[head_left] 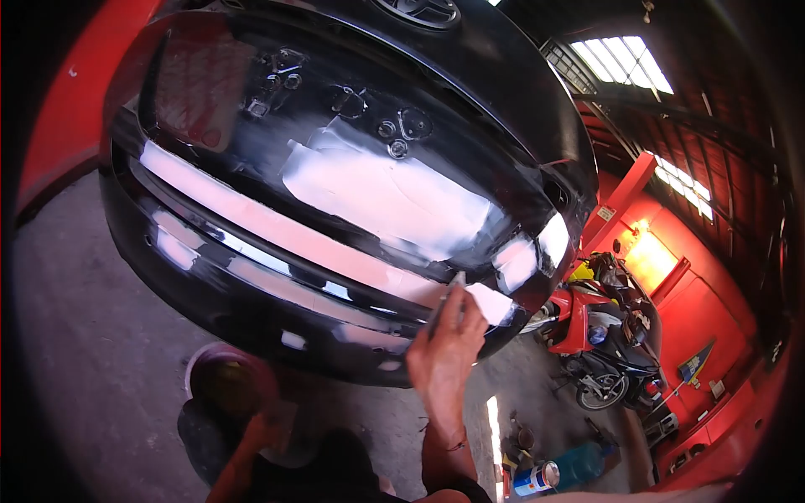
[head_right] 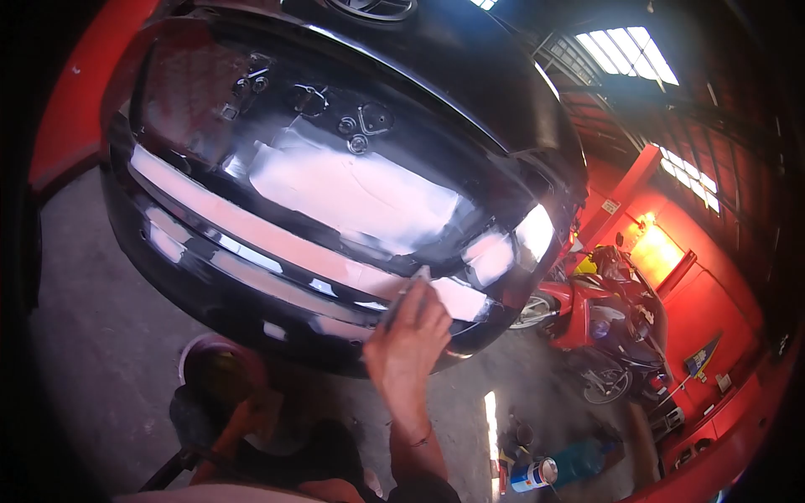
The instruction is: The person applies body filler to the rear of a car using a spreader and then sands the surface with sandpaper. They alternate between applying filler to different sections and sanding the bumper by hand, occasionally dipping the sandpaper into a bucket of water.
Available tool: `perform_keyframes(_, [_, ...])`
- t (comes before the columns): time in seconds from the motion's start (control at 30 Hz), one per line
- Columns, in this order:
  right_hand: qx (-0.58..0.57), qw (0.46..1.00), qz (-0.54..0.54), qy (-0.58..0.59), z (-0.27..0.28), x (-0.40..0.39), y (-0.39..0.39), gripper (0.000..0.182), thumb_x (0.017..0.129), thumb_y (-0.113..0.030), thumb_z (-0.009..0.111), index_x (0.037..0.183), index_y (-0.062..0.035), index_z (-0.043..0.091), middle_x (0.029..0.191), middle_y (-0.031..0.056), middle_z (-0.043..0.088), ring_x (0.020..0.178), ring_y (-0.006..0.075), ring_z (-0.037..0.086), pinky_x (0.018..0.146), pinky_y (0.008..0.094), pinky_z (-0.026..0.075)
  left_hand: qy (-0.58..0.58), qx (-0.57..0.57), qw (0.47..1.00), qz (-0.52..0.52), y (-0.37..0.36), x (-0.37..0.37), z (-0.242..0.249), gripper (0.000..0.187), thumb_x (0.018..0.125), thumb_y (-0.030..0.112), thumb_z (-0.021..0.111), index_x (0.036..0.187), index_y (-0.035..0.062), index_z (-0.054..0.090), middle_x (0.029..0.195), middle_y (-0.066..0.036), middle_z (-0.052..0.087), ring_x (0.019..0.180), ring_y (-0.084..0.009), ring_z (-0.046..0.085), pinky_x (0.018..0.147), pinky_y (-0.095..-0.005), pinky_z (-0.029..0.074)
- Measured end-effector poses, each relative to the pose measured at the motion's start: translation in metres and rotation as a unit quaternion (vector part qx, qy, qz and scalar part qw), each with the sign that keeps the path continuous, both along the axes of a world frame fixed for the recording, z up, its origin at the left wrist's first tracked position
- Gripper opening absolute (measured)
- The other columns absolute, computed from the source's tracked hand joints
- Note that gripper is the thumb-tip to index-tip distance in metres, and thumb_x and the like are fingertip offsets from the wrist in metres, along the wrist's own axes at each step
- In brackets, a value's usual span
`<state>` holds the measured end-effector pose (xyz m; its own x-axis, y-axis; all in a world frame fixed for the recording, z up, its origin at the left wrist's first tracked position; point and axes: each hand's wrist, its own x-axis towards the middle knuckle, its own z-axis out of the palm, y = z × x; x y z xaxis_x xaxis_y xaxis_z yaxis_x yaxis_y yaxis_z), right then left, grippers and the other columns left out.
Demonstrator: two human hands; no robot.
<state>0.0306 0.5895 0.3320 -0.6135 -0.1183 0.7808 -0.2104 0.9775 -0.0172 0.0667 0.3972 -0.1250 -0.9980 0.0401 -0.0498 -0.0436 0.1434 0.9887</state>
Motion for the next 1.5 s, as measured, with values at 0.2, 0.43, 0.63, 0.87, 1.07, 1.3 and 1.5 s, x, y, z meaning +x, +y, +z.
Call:
perform_keyframes(0.2, [0.092,0.993,0.077,0.006,-0.019,0.008,-0.068,0.075,0.072,-0.012,0.065,0.141,0.0072,0.042,0.137,0.021,0.045,0.125,0.0391,0.043,0.097,0.0547,0.035,-0.006,-0.033,0.999,-0.001,0.005,0.001,0.008,0.053,0.081,0.042,0.073,0.121,0.0085,0.065,0.101,-0.019,0.072,0.095,-0.038,0.07,0.081,-0.0448,0.055])
perform_keyframes(0.43, [0.128,0.968,0.191,-0.101,-0.031,0.036,-0.063,0.073,0.072,-0.006,0.063,0.142,0.0031,0.045,0.137,0.0188,0.047,0.121,0.0353,0.048,0.099,0.0507,0.035,0.087,-0.019,0.995,0.036,0.001,0.006,0.03,0.046,0.085,0.038,0.071,0.123,0.0132,0.065,0.101,-0.018,0.071,0.098,-0.0395,0.069,0.083,-0.0451,0.055])
perform_keyframes(0.63, [0.026,0.971,0.154,-0.181,-0.056,0.046,-0.013,0.073,0.077,-0.004,0.059,0.148,-0.0067,0.043,0.141,0.0176,0.048,0.125,0.0366,0.048,0.104,0.0481,0.038,0.042,-0.001,0.999,-0.008,-0.006,0.01,0.06,0.047,0.085,0.033,0.071,0.125,0.0084,0.064,0.107,-0.016,0.07,0.098,-0.0294,0.07,0.085,-0.0408,0.054])
perform_keyframes(0.87, [-0.113,0.878,0.275,-0.376,-0.147,0.044,0.077,0.055,0.093,-0.009,0.054,0.146,-0.0026,0.042,0.141,0.0238,0.048,0.129,0.0442,0.046,0.11,0.0446,0.038,0.004,0.182,0.979,-0.088,-0.008,0.008,0.06,0.046,0.086,0.029,0.067,0.122,-0.0004,0.065,0.119,-0.014,0.068,0.103,-0.0279,0.067,0.088,-0.0379,0.053])
perform_keyframes(1.07, [-0.152,0.957,0.209,-0.134,-0.14,0.052,0.076,0.056,0.089,-0.005,0.054,0.144,0.0033,0.043,0.138,0.0291,0.047,0.125,0.0475,0.046,0.106,0.0503,0.038,0.099,0.42,0.88,-0.199,-0.011,0.024,0.117,0.058,0.09,0.04,0.064,0.127,-0.0041,0.06,0.12,-0.013,0.063,0.103,-0.024,0.064,0.088,-0.0366,0.053])
perform_keyframes(1.3, [0.017,0.975,0.071,0.211,-0.074,0.004,0.062,0.065,0.071,-0.012,0.065,0.131,0.0107,0.052,0.136,0.0267,0.048,0.118,0.0414,0.048,0.095,0.0547,0.039,0.085,0.412,0.894,-0.152,-0.02,0.05,0.145,0.066,0.086,0.04,0.067,0.133,-0.0051,0.053,0.117,-0.014,0.063,0.101,-0.0245,0.064,0.087,-0.0355,0.054])
perform_keyframes(1.5, [0.021,0.973,0.002,0.228,-0.087,-0.049,0.031,0.055,0.076,-0.009,0.061,0.13,0.0047,0.056,0.134,0.0217,0.052,0.115,0.037,0.05,0.094,0.0521,0.039,-0.02,0.362,0.93,-0.054,-0.037,0.038,0.073,0.052,0.09,0.027,0.062,0.131,-0.0042,0.056,0.121,-0.013,0.063,0.102,-0.0251,0.064,0.09,-0.0353,0.053])
